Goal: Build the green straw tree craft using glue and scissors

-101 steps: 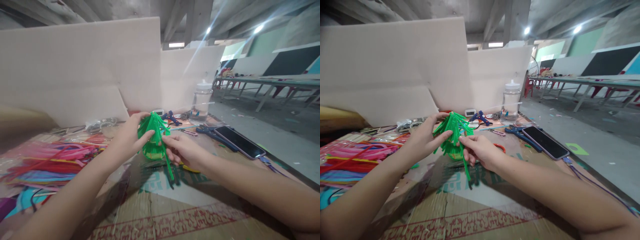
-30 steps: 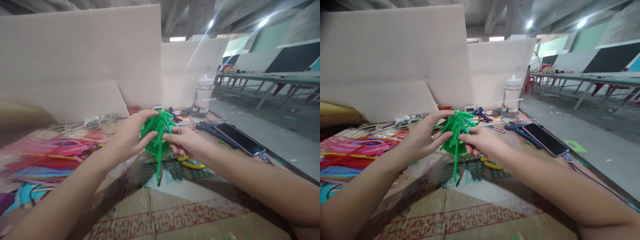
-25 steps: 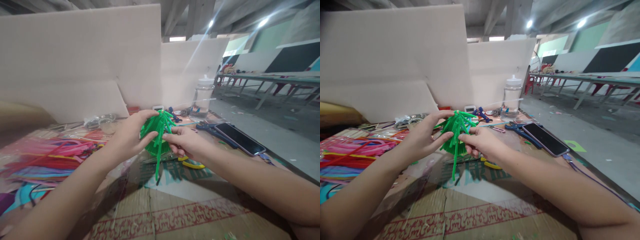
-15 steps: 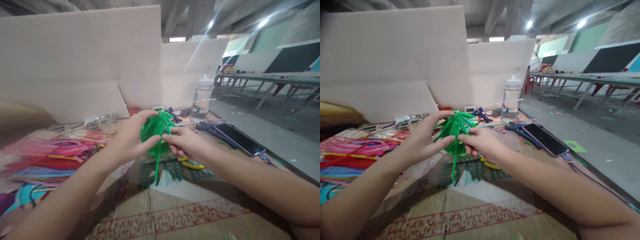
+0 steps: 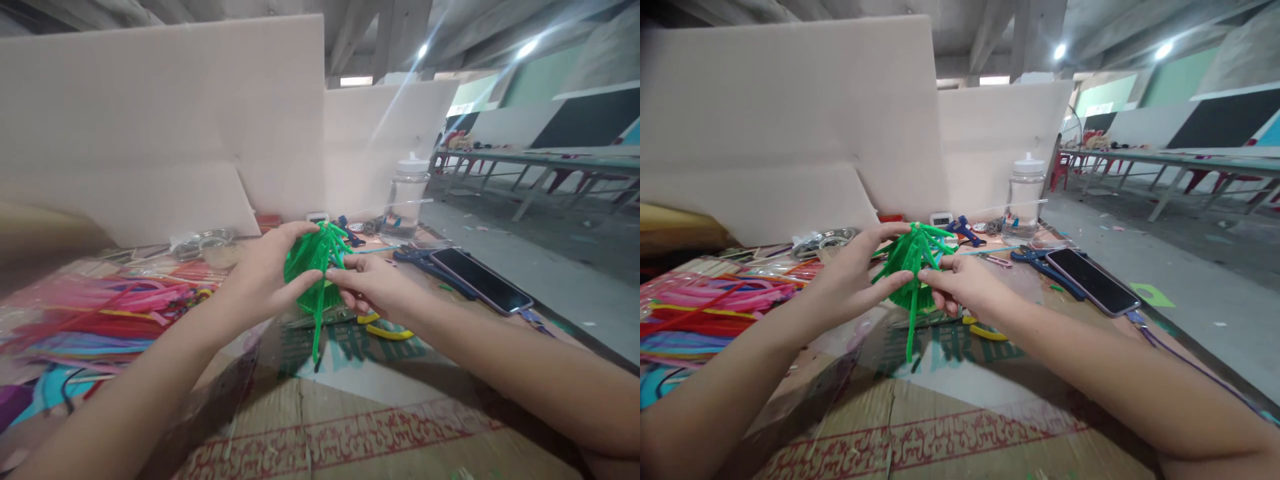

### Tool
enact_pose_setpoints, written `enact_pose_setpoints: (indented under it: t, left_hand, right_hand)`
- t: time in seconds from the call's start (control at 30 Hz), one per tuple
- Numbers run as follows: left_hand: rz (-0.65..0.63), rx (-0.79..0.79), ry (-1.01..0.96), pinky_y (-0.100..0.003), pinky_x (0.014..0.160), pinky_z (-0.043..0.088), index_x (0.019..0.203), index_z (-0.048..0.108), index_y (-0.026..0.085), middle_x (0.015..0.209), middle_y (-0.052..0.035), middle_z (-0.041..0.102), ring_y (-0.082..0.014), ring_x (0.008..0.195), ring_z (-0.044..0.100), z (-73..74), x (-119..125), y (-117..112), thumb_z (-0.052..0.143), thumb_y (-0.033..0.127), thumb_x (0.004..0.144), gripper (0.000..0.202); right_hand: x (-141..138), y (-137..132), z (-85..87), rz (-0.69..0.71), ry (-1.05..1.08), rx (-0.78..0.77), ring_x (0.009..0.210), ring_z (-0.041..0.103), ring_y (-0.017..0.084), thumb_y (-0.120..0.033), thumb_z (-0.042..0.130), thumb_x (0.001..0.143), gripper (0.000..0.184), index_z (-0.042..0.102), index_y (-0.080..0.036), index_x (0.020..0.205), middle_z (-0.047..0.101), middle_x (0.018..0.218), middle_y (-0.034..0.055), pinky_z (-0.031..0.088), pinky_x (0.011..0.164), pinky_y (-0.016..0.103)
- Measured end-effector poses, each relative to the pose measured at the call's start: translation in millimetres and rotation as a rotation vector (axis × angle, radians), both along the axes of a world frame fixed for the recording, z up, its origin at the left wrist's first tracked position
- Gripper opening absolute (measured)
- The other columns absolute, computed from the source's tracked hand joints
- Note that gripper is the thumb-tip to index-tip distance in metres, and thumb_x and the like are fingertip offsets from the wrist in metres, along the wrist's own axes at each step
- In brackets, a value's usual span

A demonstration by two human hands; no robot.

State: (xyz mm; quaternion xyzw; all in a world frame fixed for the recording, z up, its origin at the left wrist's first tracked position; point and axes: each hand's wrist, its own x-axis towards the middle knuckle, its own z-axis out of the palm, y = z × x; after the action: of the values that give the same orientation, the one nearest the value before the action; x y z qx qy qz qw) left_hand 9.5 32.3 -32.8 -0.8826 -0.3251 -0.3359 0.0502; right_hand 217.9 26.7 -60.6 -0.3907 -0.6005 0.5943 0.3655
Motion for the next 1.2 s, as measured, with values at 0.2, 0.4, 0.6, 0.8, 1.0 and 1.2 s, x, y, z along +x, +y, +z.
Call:
enact_pose_setpoints:
  t: [0.2,0.4,0.6,0.8,1.0,1.2]
  left_hand:
    - [0.013,-0.047,-0.026,-0.042,0.103,0.044,0.136,0.041,0.019,0.135,-0.011,0.055,-0.0248,0.123,0.053,0.0,-4.5,5.1,0.057,0.035,0.091,0.051]
    - [0.035,-0.157,-0.093,-0.043,0.107,0.042,0.137,0.041,0.018,0.137,-0.0115,0.054,-0.0251,0.126,0.051,-4.4,-8.0,16.9,0.055,0.037,0.092,0.05]
    - [0.046,-0.22,-0.13,-0.044,0.108,0.041,0.137,0.042,0.02,0.138,-0.0097,0.054,-0.0249,0.126,0.051,-5.2,-12.9,24.1,0.057,0.039,0.091,0.052]
    - [0.012,-0.233,-0.125,-0.043,0.109,0.04,0.139,0.04,0.022,0.14,-0.0087,0.052,-0.0245,0.127,0.05,-5.8,-16.5,26.3,0.056,0.037,0.092,0.051]
    - [-0.096,-0.316,-0.185,-0.038,0.114,0.037,0.141,0.038,0.025,0.145,-0.0062,0.048,-0.0202,0.133,0.046,-8.0,-21.8,35.1,0.054,0.033,0.094,0.05]
    - [-0.054,-0.357,-0.185,-0.043,0.113,0.037,0.142,0.038,0.026,0.146,-0.0065,0.048,-0.0234,0.134,0.046,-7.1,-22.1,32.8,0.054,0.038,0.094,0.052]
  right_hand:
    - [6.6,7.6,4.9,0.013,-0.069,0.063,0.03,0.043,0.006,-0.059,0.049,0.091,0.044,0.05,-0.02,0.071,0.057,0.044,-0.0037,0.029,0.033,0.018]
    - [25.7,27.9,14.9,-0.197,-0.234,0.375,0.036,0.044,0.007,-0.051,0.053,0.091,0.036,0.061,-0.017,0.082,0.057,0.048,-0.0039,0.034,0.04,0.021]
    - [33.4,31.3,22.7,-0.25,-0.218,0.452,0.043,0.046,0.008,-0.034,0.062,0.086,0.027,0.046,-0.021,0.068,0.055,0.051,-0.0056,0.036,0.046,0.023]
    - [38.5,33.1,24.7,-0.213,-0.368,0.565,0.041,0.037,0.009,-0.038,0.045,0.096,0.041,0.038,-0.022,0.058,0.042,0.042,-0.0061,0.03,0.048,0.025]
    - [47.8,48.3,12.1,-0.304,-0.618,0.743,0.056,0.052,0.014,-0.035,0.05,0.092,0.02,0.05,-0.021,0.078,0.059,0.061,-0.0011,0.034,0.055,0.025]
    - [70.0,71.8,-5.4,-0.248,-0.997,0.753,0.076,0.062,0.017,-0.004,0.05,0.081,0.023,0.064,-0.017,0.094,0.071,0.083,0.0043,0.037,0.063,0.025]
